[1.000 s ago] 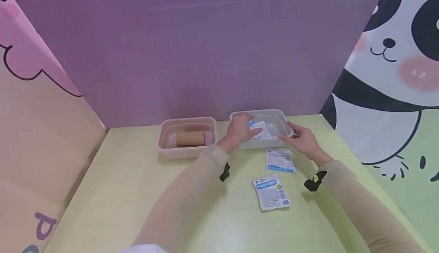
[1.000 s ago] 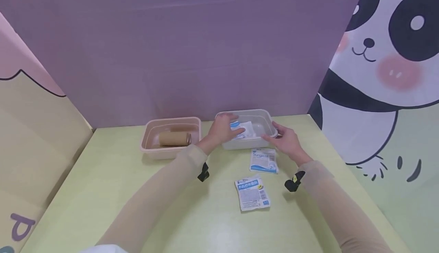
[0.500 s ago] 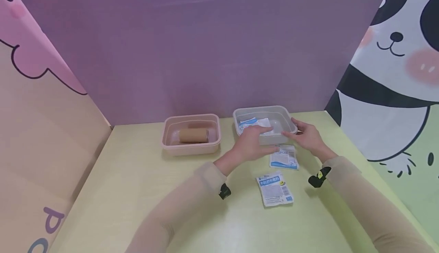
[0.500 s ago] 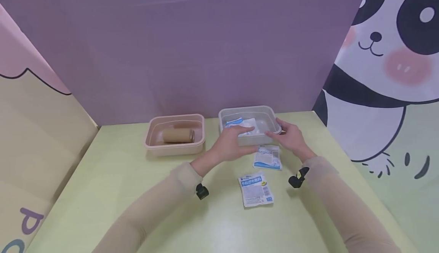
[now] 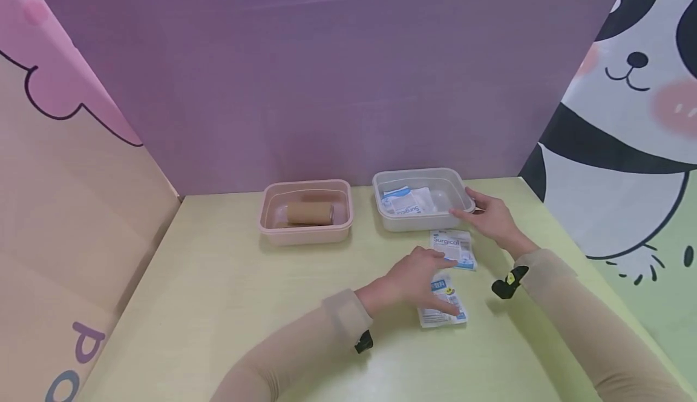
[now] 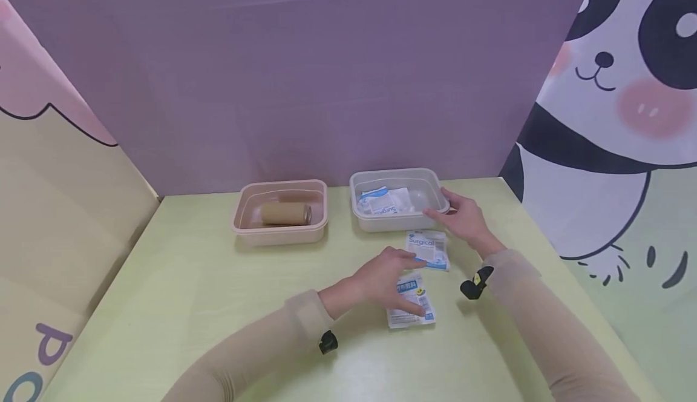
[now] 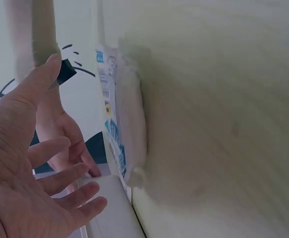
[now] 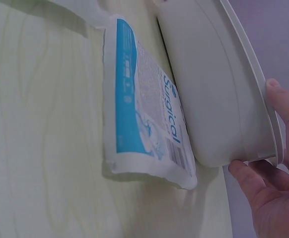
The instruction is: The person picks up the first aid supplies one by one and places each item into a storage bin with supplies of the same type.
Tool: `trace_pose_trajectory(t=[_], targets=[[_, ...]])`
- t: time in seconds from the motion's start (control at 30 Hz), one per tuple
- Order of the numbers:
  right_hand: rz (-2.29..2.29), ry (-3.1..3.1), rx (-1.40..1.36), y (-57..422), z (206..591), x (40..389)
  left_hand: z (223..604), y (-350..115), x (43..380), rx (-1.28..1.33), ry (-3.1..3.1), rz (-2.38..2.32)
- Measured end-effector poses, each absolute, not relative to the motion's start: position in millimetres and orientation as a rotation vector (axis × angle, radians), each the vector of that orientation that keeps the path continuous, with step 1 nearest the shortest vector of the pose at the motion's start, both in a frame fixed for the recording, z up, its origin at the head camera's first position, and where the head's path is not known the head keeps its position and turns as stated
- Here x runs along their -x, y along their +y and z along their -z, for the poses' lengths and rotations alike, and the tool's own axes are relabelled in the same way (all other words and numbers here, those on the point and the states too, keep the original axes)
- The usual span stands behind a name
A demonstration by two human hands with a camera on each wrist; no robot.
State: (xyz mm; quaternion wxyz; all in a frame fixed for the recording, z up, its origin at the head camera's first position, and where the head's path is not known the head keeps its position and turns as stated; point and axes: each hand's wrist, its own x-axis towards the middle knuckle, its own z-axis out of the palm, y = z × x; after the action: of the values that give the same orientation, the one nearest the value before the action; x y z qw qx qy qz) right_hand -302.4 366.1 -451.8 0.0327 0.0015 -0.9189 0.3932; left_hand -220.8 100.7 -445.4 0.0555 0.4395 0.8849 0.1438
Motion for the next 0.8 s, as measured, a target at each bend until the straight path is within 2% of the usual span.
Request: trace_pose_trajectory(t=[0.8], targets=[[-1.207,-2.848,0.007,366.6,453.9,303.3,456.0,111.5,202.7,-1.316,2.664,-0.195]])
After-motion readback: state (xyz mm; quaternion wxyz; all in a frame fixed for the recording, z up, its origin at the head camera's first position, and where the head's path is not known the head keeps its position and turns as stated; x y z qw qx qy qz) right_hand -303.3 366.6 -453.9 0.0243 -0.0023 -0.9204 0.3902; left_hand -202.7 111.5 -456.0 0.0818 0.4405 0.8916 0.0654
